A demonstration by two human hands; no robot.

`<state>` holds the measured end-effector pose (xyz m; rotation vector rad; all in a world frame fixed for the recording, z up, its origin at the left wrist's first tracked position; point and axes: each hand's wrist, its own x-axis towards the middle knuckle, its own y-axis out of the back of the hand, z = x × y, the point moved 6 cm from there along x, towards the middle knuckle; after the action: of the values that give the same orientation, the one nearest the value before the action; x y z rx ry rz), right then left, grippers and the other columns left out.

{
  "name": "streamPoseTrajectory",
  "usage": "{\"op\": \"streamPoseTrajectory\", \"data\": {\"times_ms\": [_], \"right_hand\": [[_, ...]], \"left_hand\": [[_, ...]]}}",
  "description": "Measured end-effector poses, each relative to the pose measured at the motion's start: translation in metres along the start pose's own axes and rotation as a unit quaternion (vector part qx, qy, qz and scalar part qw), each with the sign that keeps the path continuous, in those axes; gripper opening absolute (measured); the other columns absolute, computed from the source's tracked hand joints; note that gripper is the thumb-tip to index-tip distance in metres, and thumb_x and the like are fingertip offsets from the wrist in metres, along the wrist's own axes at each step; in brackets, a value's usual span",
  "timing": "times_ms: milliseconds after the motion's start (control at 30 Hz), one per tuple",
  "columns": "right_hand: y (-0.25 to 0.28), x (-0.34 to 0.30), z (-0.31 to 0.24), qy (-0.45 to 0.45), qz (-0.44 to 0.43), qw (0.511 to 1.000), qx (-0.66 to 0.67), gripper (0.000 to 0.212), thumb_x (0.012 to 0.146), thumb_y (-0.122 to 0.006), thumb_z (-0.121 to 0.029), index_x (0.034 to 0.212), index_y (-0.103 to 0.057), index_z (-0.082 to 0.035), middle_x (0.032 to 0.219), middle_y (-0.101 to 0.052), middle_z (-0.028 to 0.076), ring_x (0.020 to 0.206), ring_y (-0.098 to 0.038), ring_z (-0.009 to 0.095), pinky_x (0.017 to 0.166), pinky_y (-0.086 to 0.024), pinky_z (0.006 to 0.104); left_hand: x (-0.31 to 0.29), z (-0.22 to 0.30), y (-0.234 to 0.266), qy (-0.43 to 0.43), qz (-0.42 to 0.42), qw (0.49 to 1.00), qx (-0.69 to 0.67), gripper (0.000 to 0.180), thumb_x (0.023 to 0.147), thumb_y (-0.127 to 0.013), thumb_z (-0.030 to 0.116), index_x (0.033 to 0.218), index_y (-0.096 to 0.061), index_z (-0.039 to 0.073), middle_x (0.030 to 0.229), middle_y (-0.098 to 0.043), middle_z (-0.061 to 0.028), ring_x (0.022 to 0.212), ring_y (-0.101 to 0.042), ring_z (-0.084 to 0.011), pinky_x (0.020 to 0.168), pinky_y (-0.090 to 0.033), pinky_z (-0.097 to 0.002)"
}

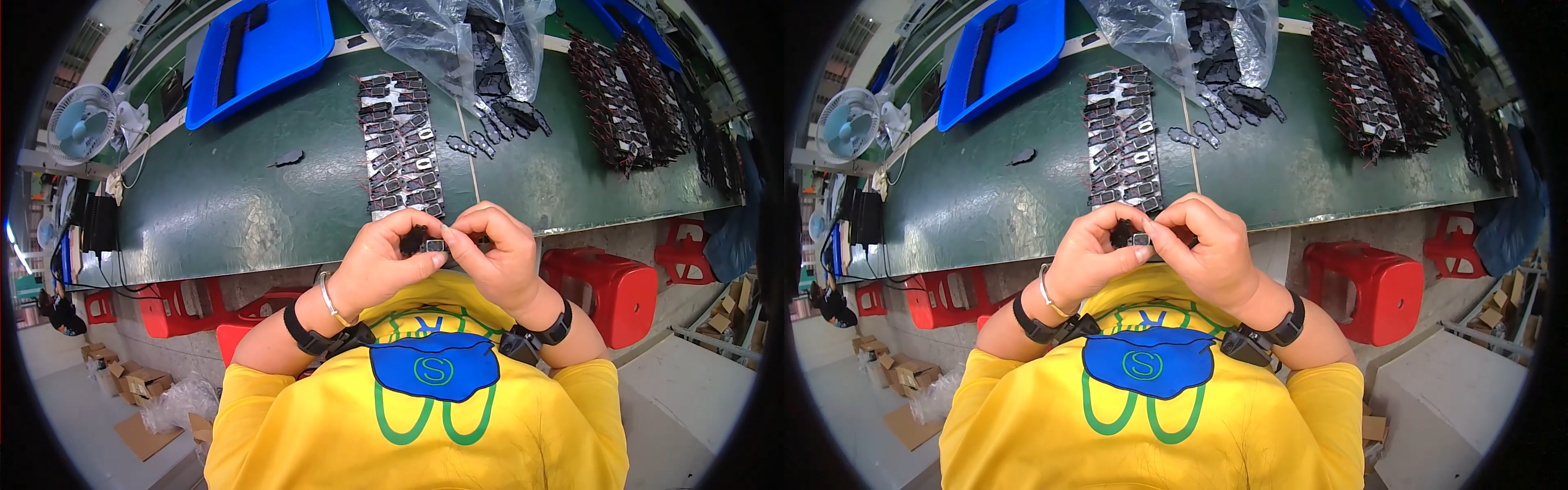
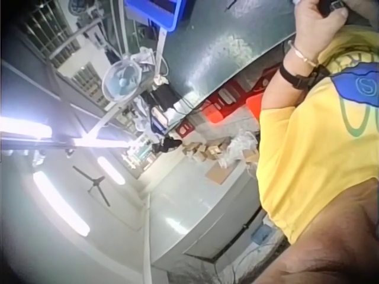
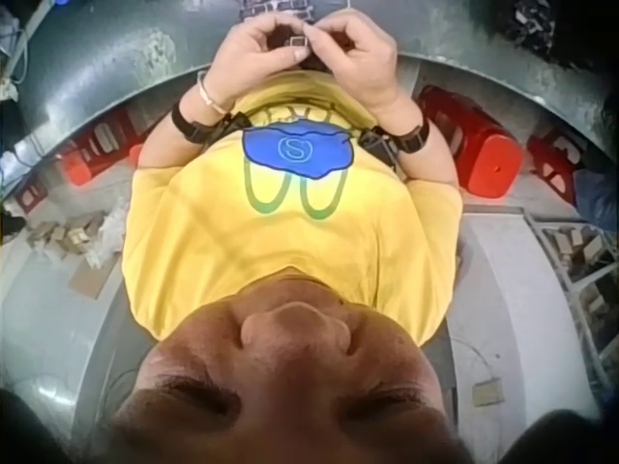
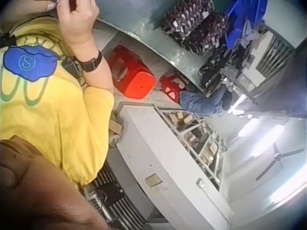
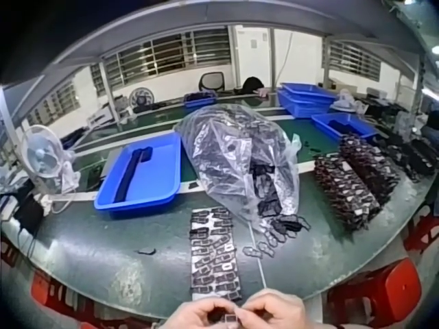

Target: The person picks up a stack of speaker components, takes a single speaker, and presses a small black part onto it by hand. They then place the assembled unit onto a metal plate and repeat the process.

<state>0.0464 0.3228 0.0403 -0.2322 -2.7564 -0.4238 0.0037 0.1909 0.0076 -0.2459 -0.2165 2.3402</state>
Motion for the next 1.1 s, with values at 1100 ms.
{"op": "streamPoseTrajectory", "data": {"times_ms": [1100], "right_hand": [[-0.002,-0.015,0.015,-0.078,-0.023,0.973,0.215,0.021,0.079,-0.069,-0.003,0.098,-0.063,0.001,0.092,-0.060,0.008,0.076,-0.057,0.010,0.065,-0.047,0.0208]], "left_hand": [[-0.004,0.003,0.003,0.054,0.010,0.991,-0.120,0.021,0.078,-0.063,-0.003,0.097,-0.056,0.002,0.089,-0.059,-0.0027,0.079,-0.056,-0.0057,0.063,-0.044,-0.0192]]}}
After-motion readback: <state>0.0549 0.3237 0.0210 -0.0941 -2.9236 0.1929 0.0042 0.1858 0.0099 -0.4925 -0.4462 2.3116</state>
